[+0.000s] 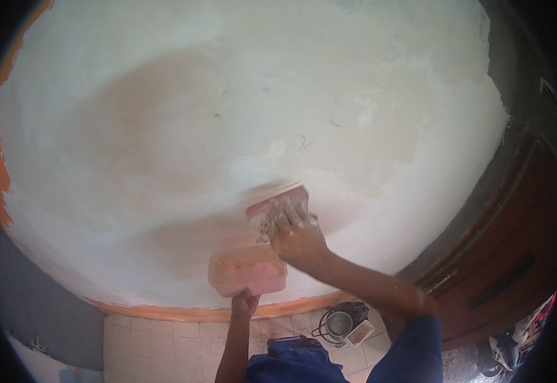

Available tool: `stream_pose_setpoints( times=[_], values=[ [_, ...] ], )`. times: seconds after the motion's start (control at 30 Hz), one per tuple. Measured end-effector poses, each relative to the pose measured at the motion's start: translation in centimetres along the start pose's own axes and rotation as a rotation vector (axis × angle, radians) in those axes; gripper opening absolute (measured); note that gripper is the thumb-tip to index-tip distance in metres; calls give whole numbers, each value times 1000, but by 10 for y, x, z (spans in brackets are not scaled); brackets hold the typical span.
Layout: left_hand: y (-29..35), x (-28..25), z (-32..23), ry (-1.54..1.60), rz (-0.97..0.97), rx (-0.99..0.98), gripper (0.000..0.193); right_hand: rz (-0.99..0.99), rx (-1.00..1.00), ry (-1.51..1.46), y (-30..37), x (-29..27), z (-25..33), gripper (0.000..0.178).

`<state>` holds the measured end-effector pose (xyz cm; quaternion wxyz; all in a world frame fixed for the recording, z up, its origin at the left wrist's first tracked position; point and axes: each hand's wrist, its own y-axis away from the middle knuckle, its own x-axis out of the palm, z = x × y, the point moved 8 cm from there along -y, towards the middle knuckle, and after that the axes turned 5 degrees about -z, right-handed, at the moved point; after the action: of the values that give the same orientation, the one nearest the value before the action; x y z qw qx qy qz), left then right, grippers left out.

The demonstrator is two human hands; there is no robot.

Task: The person applies plaster to a wall using a putty knife and a plastic container, smoothing the material across the surface.

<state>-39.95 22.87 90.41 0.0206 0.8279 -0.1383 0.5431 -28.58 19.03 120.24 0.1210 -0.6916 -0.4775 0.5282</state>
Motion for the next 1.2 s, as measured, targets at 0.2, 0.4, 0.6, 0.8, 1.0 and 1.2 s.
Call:
stream_pose_setpoints(
  times=[0.2,0.4,0.6,0.8,1.0,1.2],
  values=[
    [-2,-1,-12,113,-82,-24,61,-270,378,-44,-63,-101,-80,47],
    [-2,-10,11,31,-92,-27,61,-551,299,180,-92,-76,-125,48],
    [9,-29,38,14,-69,-1,60,-264,300,107,46,78,-30,42],
    [11,-53,36,-26,-103,-3,62,-176,541,-517,86,53,-8,40],
    [50,-97,57,-53,64,-115,62,-333,1545,-1881,178,78,5,24],
    [38,51,32,182,357,-128,76,-400,1775,-2217,208,99,32,25]
  ],
)
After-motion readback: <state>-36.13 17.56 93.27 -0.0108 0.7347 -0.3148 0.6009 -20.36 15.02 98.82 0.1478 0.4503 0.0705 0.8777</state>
